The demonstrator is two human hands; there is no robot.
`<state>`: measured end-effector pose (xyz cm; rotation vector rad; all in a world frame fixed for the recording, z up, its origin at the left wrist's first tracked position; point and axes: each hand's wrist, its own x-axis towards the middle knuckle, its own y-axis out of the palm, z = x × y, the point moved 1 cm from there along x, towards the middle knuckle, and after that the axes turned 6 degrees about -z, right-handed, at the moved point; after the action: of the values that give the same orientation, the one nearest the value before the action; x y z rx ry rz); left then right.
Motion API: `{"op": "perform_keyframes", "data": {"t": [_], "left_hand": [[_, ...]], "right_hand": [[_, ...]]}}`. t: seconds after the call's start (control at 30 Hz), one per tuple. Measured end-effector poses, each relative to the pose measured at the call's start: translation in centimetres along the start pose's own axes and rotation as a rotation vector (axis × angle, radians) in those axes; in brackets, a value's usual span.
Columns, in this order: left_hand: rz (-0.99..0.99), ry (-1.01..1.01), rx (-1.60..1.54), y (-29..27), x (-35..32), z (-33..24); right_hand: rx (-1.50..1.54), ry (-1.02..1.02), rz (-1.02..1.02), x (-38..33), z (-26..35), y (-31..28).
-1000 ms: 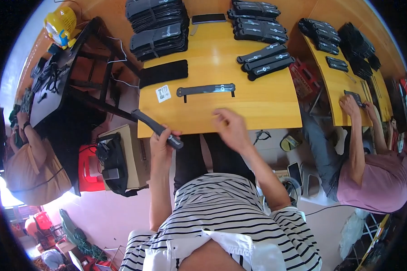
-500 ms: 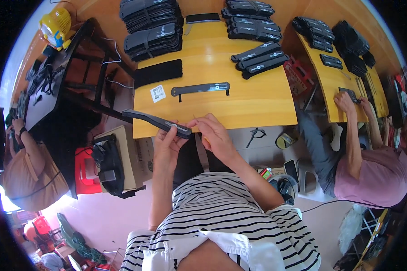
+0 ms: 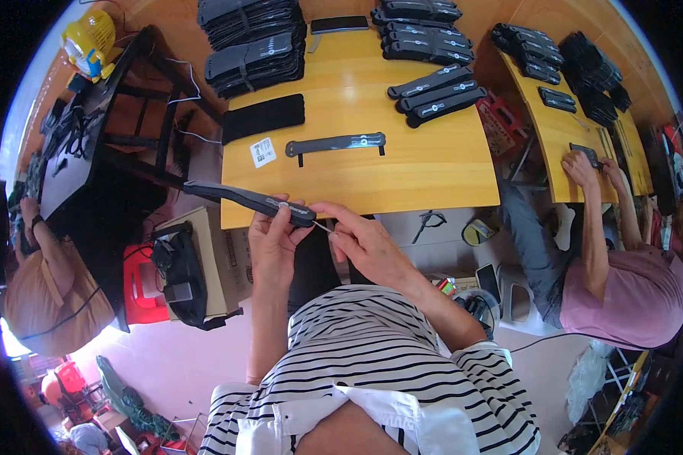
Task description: Attaching hardware components and logos to black straps in an assembly line workshop.
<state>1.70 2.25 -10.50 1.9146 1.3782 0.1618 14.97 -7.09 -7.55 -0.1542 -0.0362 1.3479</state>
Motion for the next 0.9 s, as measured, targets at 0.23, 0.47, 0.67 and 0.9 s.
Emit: {"op": "perform_keyframes", "data": {"t": [0.23,0.47,0.67,0.9], "left_hand": [[-0.021,0.031,0.051,0.08,0.0,0.08],[-0.029,0.028,0.078,0.09,0.1,0.31],[-0.069,0.073,0.153,0.28,-0.16,0.19],[-0.102,0.109,0.196,0.41,-0.42,0.13]], "right_hand": [[-0.123,0.03,-0.027,-0.04,0.19,0.12],[-0.159,0.028,-0.036,-0.04,0.11,0.02],[-0.257,-0.025,-0.078,0.01,0.32,0.34],[-0.386,-0.142,-0.117,0.02,0.12,0.47]]}}
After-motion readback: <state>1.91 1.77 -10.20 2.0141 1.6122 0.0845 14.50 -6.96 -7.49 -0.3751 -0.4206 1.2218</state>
